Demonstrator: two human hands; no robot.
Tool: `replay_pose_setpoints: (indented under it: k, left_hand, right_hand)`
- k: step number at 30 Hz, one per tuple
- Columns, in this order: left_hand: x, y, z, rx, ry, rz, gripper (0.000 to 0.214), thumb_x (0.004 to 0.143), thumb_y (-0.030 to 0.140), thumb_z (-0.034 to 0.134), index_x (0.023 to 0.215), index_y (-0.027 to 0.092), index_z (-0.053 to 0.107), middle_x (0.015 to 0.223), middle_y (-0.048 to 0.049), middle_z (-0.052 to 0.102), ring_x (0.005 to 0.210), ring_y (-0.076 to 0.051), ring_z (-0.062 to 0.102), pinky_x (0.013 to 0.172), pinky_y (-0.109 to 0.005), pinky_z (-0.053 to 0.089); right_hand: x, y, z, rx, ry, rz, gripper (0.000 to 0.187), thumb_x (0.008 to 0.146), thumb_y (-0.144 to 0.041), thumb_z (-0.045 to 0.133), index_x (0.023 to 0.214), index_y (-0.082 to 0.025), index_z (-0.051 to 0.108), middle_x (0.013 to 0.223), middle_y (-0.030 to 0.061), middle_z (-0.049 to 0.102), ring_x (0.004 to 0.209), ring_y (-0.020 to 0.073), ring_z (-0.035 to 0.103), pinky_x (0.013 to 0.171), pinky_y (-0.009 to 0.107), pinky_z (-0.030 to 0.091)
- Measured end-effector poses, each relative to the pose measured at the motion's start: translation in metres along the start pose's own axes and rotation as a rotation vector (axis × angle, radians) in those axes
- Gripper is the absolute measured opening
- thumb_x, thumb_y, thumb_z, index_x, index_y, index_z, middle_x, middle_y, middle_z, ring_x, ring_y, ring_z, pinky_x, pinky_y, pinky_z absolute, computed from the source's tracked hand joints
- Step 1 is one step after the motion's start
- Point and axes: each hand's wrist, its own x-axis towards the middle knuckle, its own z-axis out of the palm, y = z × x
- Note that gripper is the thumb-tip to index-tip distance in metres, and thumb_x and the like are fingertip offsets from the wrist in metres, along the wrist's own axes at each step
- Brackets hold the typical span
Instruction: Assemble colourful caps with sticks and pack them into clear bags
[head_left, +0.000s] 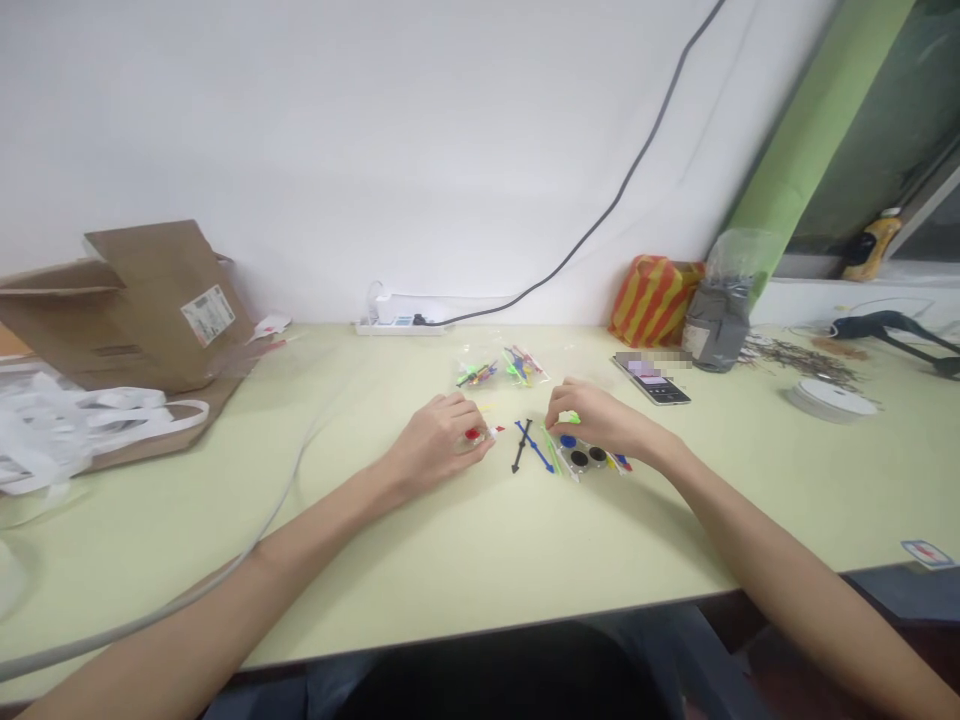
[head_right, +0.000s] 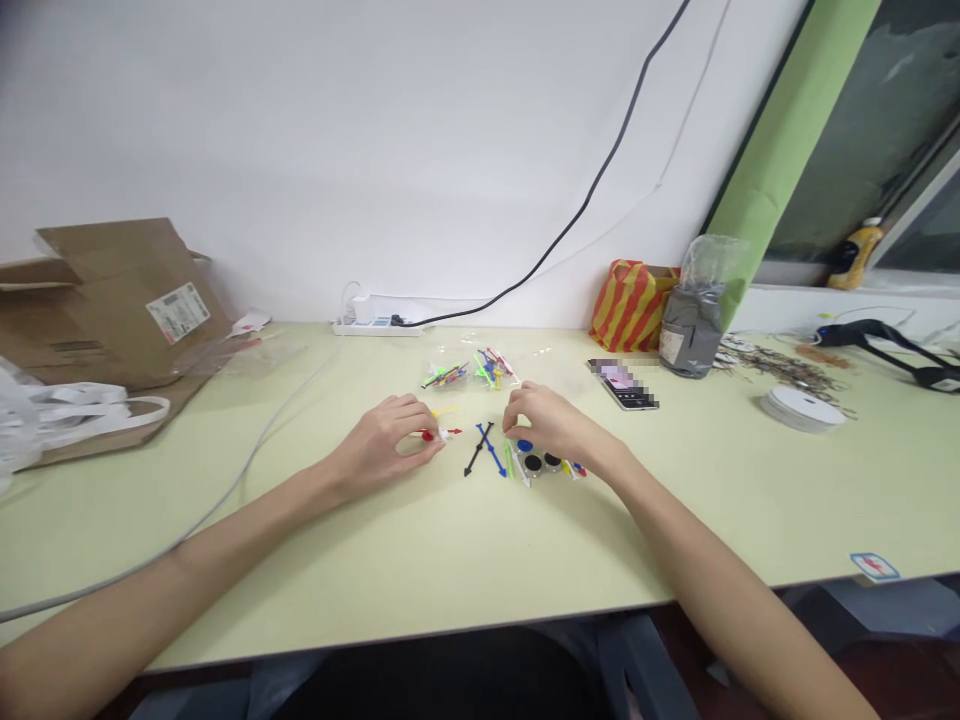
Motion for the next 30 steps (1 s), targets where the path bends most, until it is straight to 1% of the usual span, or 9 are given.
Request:
replay_pose_setpoints:
  k: [3,6,10,13,16,21,24,27,30]
  left_hand:
    - [0.001,0.001,0.0,-0.015,0.007,-0.014,0.013,0.094,0.029,0.057,0.086,0.02,0.062,0.085,-0.0031,0.067,0.085,-0.019,0.06,0.078,-0.034,0.043]
    - [0.001,0.003,0.0,-0.023,0.016,-0.038,0.007,0.092,0.027,0.058,0.089,0.021,0.06,0.089,-0.0031,0.068,0.086,-0.019,0.06,0.079,-0.034,0.044]
    - [0.001,0.004,0.0,-0.035,0.013,-0.06,0.006,0.092,0.026,0.058,0.091,0.02,0.058,0.087,-0.0023,0.067,0.081,-0.018,0.059,0.078,-0.033,0.044]
    - [0.001,0.004,0.0,-0.036,-0.001,-0.038,0.011,0.095,0.03,0.056,0.09,0.02,0.06,0.084,-0.0021,0.066,0.08,-0.018,0.059,0.077,-0.033,0.044]
    - [0.001,0.004,0.0,-0.031,-0.007,-0.005,0.014,0.096,0.03,0.055,0.089,0.02,0.062,0.085,-0.0025,0.067,0.081,-0.018,0.06,0.076,-0.033,0.043]
    - [0.001,0.003,0.001,-0.029,-0.027,0.015,0.006,0.093,0.025,0.056,0.094,0.021,0.06,0.087,-0.0023,0.066,0.083,-0.018,0.061,0.077,-0.032,0.043]
    - [0.0,0.004,0.001,-0.031,-0.034,0.006,0.004,0.09,0.021,0.055,0.094,0.021,0.056,0.086,-0.0013,0.064,0.081,-0.017,0.06,0.076,-0.032,0.043]
    - [0.0,0.005,0.0,-0.034,-0.022,-0.007,0.006,0.088,0.02,0.057,0.093,0.02,0.054,0.086,-0.0009,0.063,0.077,-0.017,0.058,0.075,-0.032,0.044]
    - [0.0,0.006,0.0,-0.048,-0.017,-0.024,0.007,0.09,0.025,0.058,0.091,0.02,0.054,0.085,-0.0014,0.063,0.076,-0.017,0.058,0.073,-0.031,0.044]
  right_hand:
    - [0.0,-0.004,0.001,0.015,-0.075,0.015,0.011,0.088,-0.016,0.066,0.082,-0.02,0.074,0.089,0.0068,0.07,0.093,0.0232,0.058,0.083,0.034,0.045]
    - [0.0,-0.008,0.001,0.019,-0.095,0.017,0.013,0.088,-0.013,0.065,0.081,-0.019,0.074,0.087,0.0064,0.07,0.09,0.0223,0.059,0.081,0.033,0.045]
    - [0.001,-0.01,0.004,0.021,-0.028,-0.024,0.013,0.09,-0.012,0.064,0.086,-0.018,0.075,0.088,0.0071,0.069,0.091,0.022,0.058,0.083,0.033,0.044]
    - [0.004,-0.012,0.011,0.006,0.034,-0.057,0.012,0.091,-0.013,0.064,0.092,-0.018,0.075,0.09,0.0078,0.068,0.093,0.0225,0.057,0.082,0.033,0.044]
    - [0.007,-0.014,0.022,-0.015,0.052,-0.094,0.012,0.092,-0.014,0.063,0.092,-0.018,0.075,0.091,0.0085,0.067,0.092,0.0227,0.056,0.081,0.034,0.043]
    - [0.01,-0.017,0.033,-0.015,0.078,-0.129,0.013,0.094,-0.015,0.062,0.092,-0.019,0.075,0.088,0.008,0.066,0.09,0.0227,0.054,0.079,0.034,0.043]
    - [0.011,-0.017,0.029,-0.015,0.124,-0.085,0.015,0.094,-0.014,0.061,0.09,-0.018,0.075,0.088,0.0082,0.067,0.09,0.0225,0.055,0.079,0.034,0.043]
    - [0.009,-0.015,0.02,-0.019,0.163,-0.012,0.016,0.093,-0.012,0.061,0.09,-0.017,0.076,0.09,0.0087,0.068,0.093,0.0232,0.055,0.083,0.035,0.044]
    - [0.005,-0.01,0.011,-0.038,0.083,0.01,0.011,0.089,-0.013,0.067,0.087,-0.018,0.077,0.09,0.0084,0.067,0.094,0.0239,0.055,0.083,0.035,0.044]
